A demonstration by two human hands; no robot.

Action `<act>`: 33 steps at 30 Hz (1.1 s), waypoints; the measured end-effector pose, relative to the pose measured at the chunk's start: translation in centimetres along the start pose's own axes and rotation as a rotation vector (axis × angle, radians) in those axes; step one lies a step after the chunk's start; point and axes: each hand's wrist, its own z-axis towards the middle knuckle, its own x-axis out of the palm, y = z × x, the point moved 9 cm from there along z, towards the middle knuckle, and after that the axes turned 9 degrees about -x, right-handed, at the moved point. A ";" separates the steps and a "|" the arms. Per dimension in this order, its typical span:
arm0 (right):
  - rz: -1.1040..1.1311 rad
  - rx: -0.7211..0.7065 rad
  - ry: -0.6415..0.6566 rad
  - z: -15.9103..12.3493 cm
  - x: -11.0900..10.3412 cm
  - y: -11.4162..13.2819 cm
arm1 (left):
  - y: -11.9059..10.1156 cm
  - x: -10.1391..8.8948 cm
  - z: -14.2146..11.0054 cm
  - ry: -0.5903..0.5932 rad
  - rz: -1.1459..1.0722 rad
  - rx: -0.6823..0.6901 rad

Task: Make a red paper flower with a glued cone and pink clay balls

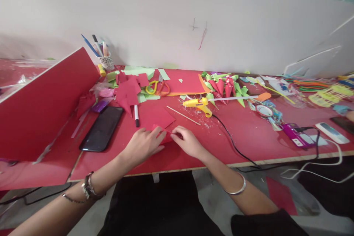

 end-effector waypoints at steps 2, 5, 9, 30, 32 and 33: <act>0.086 0.032 0.000 0.3 -0.2 0.2 | -0.6 -1.4 0.0 -0.075 0.017 0.053; 0.105 -0.010 -0.066 0.7 -1.6 1.7 | -0.7 -3.2 0.1 -0.151 0.022 0.089; -0.157 -0.276 -0.095 0.8 -3.7 5.7 | 1.0 -4.7 0.5 -0.176 -0.119 0.011; -0.055 -0.188 -0.105 0.6 -7.5 6.1 | 4.8 -4.5 -1.9 -0.408 -0.040 -0.010; -0.012 -0.129 -0.181 0.2 -8.8 5.1 | 6.9 -3.6 -2.3 -0.355 -0.055 -0.090; 0.029 -0.092 -0.234 -0.1 -9.6 4.5 | 8.1 -3.1 -2.5 -0.324 -0.077 -0.159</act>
